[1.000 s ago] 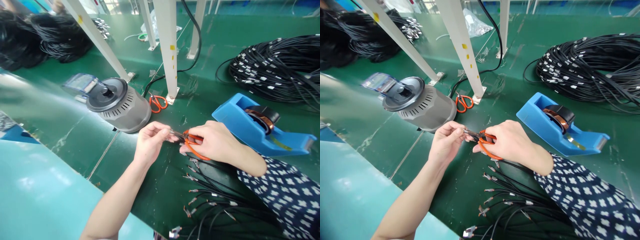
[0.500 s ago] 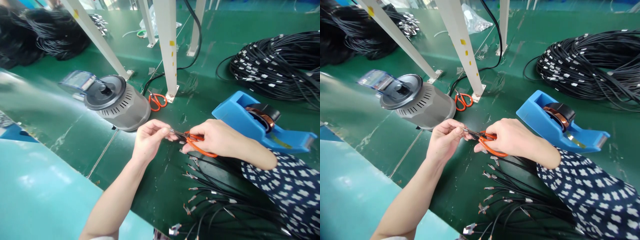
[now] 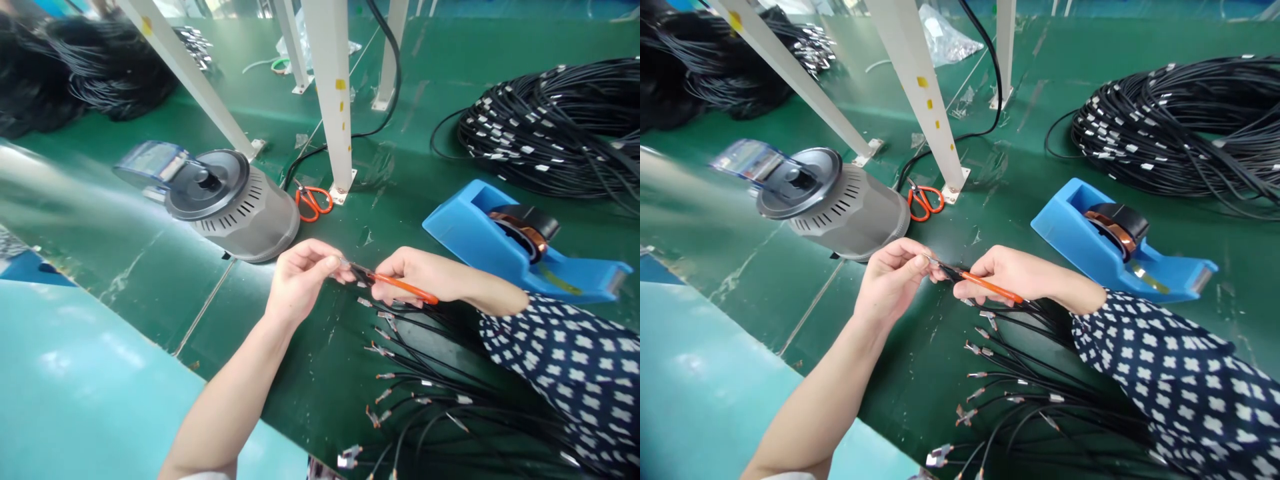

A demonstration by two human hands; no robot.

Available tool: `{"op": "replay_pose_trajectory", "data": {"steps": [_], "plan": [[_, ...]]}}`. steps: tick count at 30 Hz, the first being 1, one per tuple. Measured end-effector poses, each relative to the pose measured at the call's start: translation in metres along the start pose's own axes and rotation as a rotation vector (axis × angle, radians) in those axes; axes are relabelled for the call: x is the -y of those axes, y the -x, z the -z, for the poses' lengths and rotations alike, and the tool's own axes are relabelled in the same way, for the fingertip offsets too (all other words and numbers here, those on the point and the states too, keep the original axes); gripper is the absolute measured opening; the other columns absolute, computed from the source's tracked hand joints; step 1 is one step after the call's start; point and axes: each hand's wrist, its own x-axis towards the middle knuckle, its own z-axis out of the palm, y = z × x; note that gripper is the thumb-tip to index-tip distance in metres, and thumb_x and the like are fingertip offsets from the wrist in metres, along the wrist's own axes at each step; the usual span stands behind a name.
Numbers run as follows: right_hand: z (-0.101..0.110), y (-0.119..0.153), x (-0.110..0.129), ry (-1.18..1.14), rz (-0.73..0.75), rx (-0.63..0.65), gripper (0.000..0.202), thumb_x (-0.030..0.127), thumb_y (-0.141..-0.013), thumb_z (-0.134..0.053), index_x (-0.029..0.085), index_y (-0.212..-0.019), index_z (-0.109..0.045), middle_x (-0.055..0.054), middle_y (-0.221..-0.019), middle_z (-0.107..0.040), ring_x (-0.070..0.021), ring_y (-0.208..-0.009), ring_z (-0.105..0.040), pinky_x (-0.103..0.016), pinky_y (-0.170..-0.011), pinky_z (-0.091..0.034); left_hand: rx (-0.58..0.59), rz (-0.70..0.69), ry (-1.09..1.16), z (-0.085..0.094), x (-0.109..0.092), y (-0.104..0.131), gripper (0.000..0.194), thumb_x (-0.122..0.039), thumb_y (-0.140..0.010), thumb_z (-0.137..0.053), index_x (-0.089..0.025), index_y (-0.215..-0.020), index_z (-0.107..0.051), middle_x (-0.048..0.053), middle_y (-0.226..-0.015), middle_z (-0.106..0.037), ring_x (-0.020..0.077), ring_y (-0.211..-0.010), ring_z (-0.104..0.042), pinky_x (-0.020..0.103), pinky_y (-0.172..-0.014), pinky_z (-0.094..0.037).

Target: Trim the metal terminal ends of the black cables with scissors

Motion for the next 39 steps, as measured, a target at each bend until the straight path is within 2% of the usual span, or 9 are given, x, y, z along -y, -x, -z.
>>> {"op": "replay_pose_trajectory", "data": {"steps": [4,7,12,17,21,28,34,36,39], "plan": [[-0.002,-0.002,-0.003,-0.029,-0.001,0.012,0.049,0.065,-0.072,-0.068,0.018,-0.062,-0.057,0.007,-0.043,-0.043,-0.0075,-0.040,-0.037,-0.022,-0.043,-0.029,0.005,0.018,0.010,0.000,0.001,0.000,0.016,-0.024,-0.074,-0.084,-0.014,-0.077,-0.072,0.004,-0.067,-0.075,0.0157,-0.058,-0.071,0.025,-0.058,-0.058],[-0.004,0.001,-0.001,0.142,0.035,-0.149,0.047,0.063,-0.074,-0.068,0.019,-0.063,-0.057,0.006,-0.051,-0.048,-0.0079,-0.047,-0.038,-0.023,-0.048,-0.028,-0.020,0.024,0.008,0.000,0.001,-0.001,0.018,-0.026,-0.072,-0.085,-0.014,-0.075,-0.071,0.004,-0.068,-0.075,0.0159,-0.058,-0.071,0.026,-0.058,-0.058],[-0.008,0.009,0.003,0.700,0.131,-0.500,0.049,0.065,-0.079,-0.063,0.021,-0.060,-0.053,0.006,-0.051,-0.048,-0.0101,-0.051,-0.039,-0.026,-0.052,-0.025,-0.033,0.028,-0.001,-0.001,0.001,0.000,0.019,-0.026,-0.073,-0.084,-0.014,-0.075,-0.070,0.004,-0.066,-0.074,0.0155,-0.057,-0.071,0.025,-0.057,-0.057],[-0.008,0.010,0.008,0.837,0.121,-0.532,0.052,0.069,-0.080,-0.058,0.022,-0.058,-0.054,0.005,-0.049,-0.051,-0.0107,-0.050,-0.041,-0.026,-0.051,-0.023,-0.038,0.027,0.022,-0.001,0.002,-0.001,0.019,-0.025,-0.072,-0.085,-0.014,-0.075,-0.070,0.005,-0.066,-0.075,0.0155,-0.057,-0.071,0.024,-0.057,-0.057],[-0.007,0.011,0.014,0.841,0.051,-0.500,0.054,0.074,-0.077,-0.059,0.024,-0.058,-0.059,0.005,-0.048,-0.049,-0.0107,-0.047,-0.037,-0.026,-0.049,-0.021,-0.028,0.025,0.037,0.000,0.003,-0.001,0.019,-0.025,-0.073,-0.085,-0.014,-0.074,-0.070,0.004,-0.065,-0.074,0.0150,-0.057,-0.070,0.024,-0.057,-0.057],[-0.008,0.010,0.011,0.804,0.046,-0.456,0.052,0.072,-0.079,-0.058,0.024,-0.062,-0.064,0.004,-0.049,-0.047,-0.0108,-0.047,-0.036,-0.026,-0.050,-0.023,-0.038,0.000,0.034,-0.003,0.006,0.000,0.023,-0.029,-0.070,-0.087,-0.014,-0.072,-0.069,0.003,-0.065,-0.073,0.0149,-0.054,-0.069,0.024,-0.054,-0.056],[-0.006,0.002,-0.010,0.437,0.100,-0.332,0.053,0.071,-0.075,-0.064,0.019,-0.064,-0.065,0.005,-0.056,-0.043,-0.0092,-0.054,-0.036,-0.024,-0.051,-0.023,0.016,-0.002,0.051,-0.001,0.005,0.000,0.017,-0.028,-0.076,-0.083,-0.016,-0.076,-0.071,0.003,-0.069,-0.074,0.0142,-0.057,-0.070,0.024,-0.057,-0.057],[-0.005,0.001,-0.015,0.342,0.101,-0.349,0.052,0.069,-0.074,-0.065,0.018,-0.066,-0.066,0.005,-0.058,-0.043,-0.0091,-0.055,-0.037,-0.024,-0.050,-0.023,0.022,0.005,0.058,0.000,0.004,0.000,0.014,-0.026,-0.077,-0.081,-0.016,-0.079,-0.072,0.004,-0.073,-0.075,0.0137,-0.060,-0.070,0.024,-0.059,-0.058],[-0.004,0.003,-0.017,0.335,0.105,-0.472,0.049,0.066,-0.075,-0.067,0.017,-0.068,-0.067,0.004,-0.059,-0.048,-0.0097,-0.056,-0.039,-0.025,-0.050,-0.023,0.029,0.024,0.063,0.000,0.003,0.000,0.011,-0.024,-0.078,-0.081,-0.017,-0.083,-0.073,0.004,-0.078,-0.076,0.0137,-0.064,-0.071,0.023,-0.063,-0.058]]}}
